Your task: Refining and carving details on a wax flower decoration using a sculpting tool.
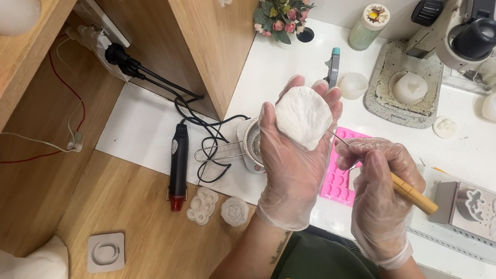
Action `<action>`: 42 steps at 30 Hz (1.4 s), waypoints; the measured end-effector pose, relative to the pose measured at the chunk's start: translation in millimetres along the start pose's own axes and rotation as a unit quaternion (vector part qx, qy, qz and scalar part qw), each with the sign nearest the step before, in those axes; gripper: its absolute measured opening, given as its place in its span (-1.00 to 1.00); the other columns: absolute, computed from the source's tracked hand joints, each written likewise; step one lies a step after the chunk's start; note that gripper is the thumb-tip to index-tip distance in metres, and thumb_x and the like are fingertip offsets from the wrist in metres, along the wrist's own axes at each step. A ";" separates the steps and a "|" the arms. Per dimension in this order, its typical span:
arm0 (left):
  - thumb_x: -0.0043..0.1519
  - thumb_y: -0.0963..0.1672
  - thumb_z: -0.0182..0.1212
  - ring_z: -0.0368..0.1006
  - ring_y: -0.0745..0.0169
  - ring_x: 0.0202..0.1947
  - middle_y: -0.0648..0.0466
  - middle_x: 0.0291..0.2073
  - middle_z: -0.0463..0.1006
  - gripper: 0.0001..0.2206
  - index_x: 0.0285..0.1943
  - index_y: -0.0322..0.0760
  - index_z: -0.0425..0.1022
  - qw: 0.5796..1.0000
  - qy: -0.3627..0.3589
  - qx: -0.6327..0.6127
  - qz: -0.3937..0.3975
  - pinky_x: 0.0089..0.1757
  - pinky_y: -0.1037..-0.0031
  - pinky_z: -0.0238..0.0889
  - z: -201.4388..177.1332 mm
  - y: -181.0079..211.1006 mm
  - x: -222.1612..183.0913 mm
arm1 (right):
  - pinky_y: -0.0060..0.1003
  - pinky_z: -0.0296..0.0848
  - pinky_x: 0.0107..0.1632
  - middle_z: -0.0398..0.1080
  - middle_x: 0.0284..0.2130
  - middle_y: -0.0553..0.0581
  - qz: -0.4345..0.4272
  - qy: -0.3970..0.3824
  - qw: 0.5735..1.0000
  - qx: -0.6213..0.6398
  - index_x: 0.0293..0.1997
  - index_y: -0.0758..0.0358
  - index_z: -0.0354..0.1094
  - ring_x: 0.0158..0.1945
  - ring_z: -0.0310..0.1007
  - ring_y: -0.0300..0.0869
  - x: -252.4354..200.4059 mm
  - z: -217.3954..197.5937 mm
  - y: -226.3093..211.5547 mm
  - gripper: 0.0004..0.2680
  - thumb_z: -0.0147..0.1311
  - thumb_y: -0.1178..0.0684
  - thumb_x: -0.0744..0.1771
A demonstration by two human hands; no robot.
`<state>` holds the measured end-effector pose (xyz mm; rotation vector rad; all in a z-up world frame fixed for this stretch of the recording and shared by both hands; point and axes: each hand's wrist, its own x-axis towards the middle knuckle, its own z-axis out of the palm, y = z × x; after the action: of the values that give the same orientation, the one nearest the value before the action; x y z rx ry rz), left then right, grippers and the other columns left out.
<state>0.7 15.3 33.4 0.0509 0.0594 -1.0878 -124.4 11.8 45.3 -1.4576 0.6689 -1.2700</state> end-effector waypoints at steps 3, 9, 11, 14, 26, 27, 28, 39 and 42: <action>0.46 0.13 -0.17 0.36 -0.22 0.25 -0.22 0.20 0.41 -0.44 0.46 -0.30 0.23 1.000 -0.006 -0.003 -0.011 0.27 0.10 0.21 -1.6 0.9 0.8 | -0.44 0.33 -0.24 0.50 -0.21 0.31 0.011 0.010 1.000 0.007 -0.15 0.36 0.32 -0.30 0.42 -0.22 1.5 -0.8 -1.2 -0.81 -0.04 0.02 0.49; 0.49 0.12 -0.17 0.39 -0.23 0.23 -0.24 0.16 0.44 -0.45 0.44 -0.35 0.24 0.999 -0.030 -0.009 -0.030 0.27 0.09 0.23 -6.8 -0.5 -0.7 | -0.52 0.18 -0.37 0.51 -0.23 0.31 0.047 0.029 0.998 0.041 -0.13 0.36 0.32 -0.31 0.41 -0.24 6.0 -5.4 -0.4 -0.81 -0.01 0.01 0.48; 0.50 0.12 -0.17 0.40 -0.24 0.21 -0.24 0.14 0.46 -0.45 0.42 -0.37 0.25 0.998 -0.043 -0.008 -0.034 0.27 0.08 0.24 -8.1 -2.2 -1.5 | -0.44 0.36 -0.15 0.50 -0.22 0.30 0.057 0.027 0.992 0.110 -0.10 0.36 0.31 -0.21 0.46 -0.19 8.6 -8.4 2.1 -0.83 0.02 0.02 0.48; 0.52 0.12 -0.19 0.41 -0.24 0.19 -0.24 0.11 0.47 -0.45 0.40 -0.39 0.26 0.998 -0.040 -0.004 -0.043 0.25 0.09 0.27 -8.4 -3.5 -1.4 | -0.30 0.50 0.05 0.48 -0.20 0.25 0.058 0.020 0.985 0.160 -0.09 0.36 0.32 -0.16 0.50 -0.14 12.3 -12.0 2.4 -0.83 0.05 0.03 0.48; 0.52 0.13 -0.28 0.47 -0.24 0.11 -0.26 0.06 0.51 -0.43 0.41 -0.41 0.27 0.996 -0.031 0.023 -0.079 0.13 0.08 0.37 -12.4 -2.8 3.4 | -0.26 0.47 0.08 0.48 -0.25 0.26 0.063 0.018 0.981 0.183 -0.08 0.36 0.32 -0.18 0.48 -0.14 14.8 -18.0 5.2 -0.84 0.08 0.04 0.49; 0.52 0.13 -0.28 0.47 -0.24 0.11 -0.26 0.06 0.51 -0.43 0.41 -0.41 0.27 0.996 -0.031 0.023 -0.079 0.13 0.08 0.37 -13.3 -2.5 3.8 | -0.26 0.47 0.08 0.48 -0.25 0.26 0.064 0.018 0.981 0.183 -0.08 0.36 0.32 -0.18 0.48 -0.14 15.2 -17.9 5.3 -0.84 0.08 0.04 0.49; 0.53 0.13 -0.28 0.47 -0.25 0.11 -0.26 0.06 0.51 -0.43 0.41 -0.41 0.27 0.996 -0.035 0.025 -0.083 0.13 0.07 0.37 -14.1 -2.1 4.2 | -0.26 0.47 0.08 0.48 -0.25 0.26 0.063 0.016 0.981 0.184 -0.08 0.36 0.32 -0.18 0.48 -0.14 15.6 -17.7 5.3 -0.83 0.08 0.03 0.49; 0.54 0.13 -0.29 0.49 -0.26 0.08 -0.25 0.05 0.53 -0.42 0.39 -0.43 0.30 0.991 -0.069 0.030 -0.108 0.11 0.03 0.37 -24.6 2.1 9.6 | -0.25 0.52 0.07 0.50 -0.23 0.21 0.069 0.015 0.980 0.186 -0.09 0.32 0.33 -0.14 0.54 -0.13 21.5 -24.0 5.7 -0.85 0.09 0.04 0.49; 0.55 0.13 -0.31 0.50 -0.23 0.07 -0.25 0.03 0.54 -0.42 0.37 -0.44 0.32 0.989 -0.081 0.056 -0.112 0.10 0.05 0.37 -25.8 3.7 9.5 | -0.25 0.51 0.03 0.50 -0.23 0.20 0.072 0.013 0.979 0.193 -0.16 0.32 0.32 -0.14 0.54 -0.13 23.0 -23.9 4.5 -0.84 0.10 0.05 0.50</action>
<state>7.8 10.4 7.0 0.0579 -0.1463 -1.3166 -139.4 -18.1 46.8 -1.0584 0.5008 -1.2283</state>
